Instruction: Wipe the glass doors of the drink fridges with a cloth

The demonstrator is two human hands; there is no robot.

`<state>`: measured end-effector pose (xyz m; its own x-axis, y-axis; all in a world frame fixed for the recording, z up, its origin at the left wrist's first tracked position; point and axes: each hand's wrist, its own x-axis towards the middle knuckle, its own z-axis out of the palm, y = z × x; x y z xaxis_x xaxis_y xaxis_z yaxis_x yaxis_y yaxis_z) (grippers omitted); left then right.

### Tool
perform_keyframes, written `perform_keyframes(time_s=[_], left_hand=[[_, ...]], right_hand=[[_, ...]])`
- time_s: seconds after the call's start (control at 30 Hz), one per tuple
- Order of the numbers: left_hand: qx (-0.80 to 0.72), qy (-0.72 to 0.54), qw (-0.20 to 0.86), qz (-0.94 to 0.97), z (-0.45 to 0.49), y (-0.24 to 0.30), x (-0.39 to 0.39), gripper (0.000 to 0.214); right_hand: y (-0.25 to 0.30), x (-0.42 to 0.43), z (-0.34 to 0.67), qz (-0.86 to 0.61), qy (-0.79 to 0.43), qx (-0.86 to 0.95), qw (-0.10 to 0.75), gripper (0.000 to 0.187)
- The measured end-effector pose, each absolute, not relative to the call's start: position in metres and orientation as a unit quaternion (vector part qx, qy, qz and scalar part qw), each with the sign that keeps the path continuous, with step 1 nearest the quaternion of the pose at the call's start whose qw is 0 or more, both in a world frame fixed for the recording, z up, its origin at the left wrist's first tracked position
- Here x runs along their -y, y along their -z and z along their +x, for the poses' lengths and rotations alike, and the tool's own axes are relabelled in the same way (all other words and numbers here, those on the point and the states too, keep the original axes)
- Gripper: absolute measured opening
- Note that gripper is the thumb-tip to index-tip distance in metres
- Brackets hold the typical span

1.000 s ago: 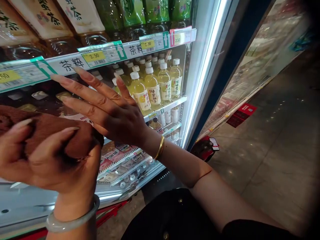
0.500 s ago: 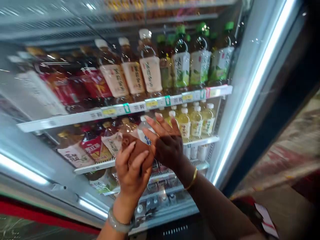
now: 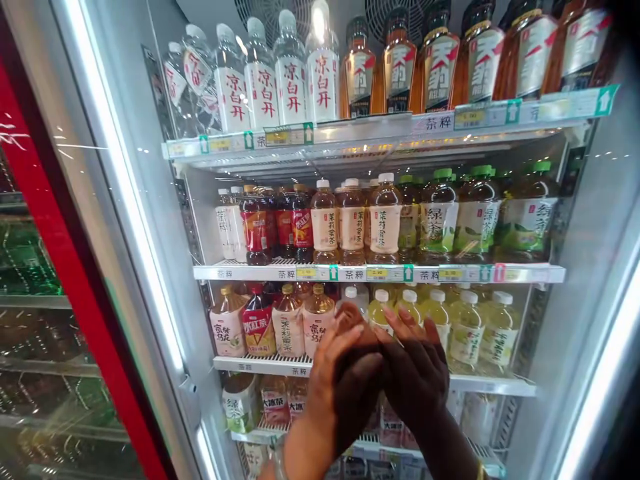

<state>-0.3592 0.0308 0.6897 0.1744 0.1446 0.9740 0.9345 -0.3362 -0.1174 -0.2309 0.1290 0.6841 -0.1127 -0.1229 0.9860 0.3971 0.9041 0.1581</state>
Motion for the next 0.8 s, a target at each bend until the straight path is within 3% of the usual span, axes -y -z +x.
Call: perform_keyframes(time_s=[0.33,0.43,0.53,0.63,0.8], left_hand=[[0.466,0.515,0.465,-0.549,-0.407,-0.714,-0.006,0.020],[0.407,0.577,0.484,-0.517,-0.384,-0.699,-0.039,0.010],[0.301,0.661,0.549,-0.413,-0.370,-0.669,-0.066,0.015],[0.387,0.566,0.543,-0.486,-0.382,-0.644,-0.065,0.001],[0.446,0.555,0.518,-0.474,-0.416,-0.638,-0.034,0.016]], right_hand=[[-0.672,-0.142,-0.229,-0.111,0.263,0.729,0.622,0.037],[-0.669,-0.148,-0.227,-0.114,0.289,0.732,0.607,0.039],[-0.671,-0.147,-0.227,-0.118,0.294,0.735,0.599,0.037],[-0.671,-0.144,-0.228,-0.124,0.292,0.732,0.603,0.039],[-0.668,-0.140,-0.231,-0.139,0.278,0.728,0.612,0.051]])
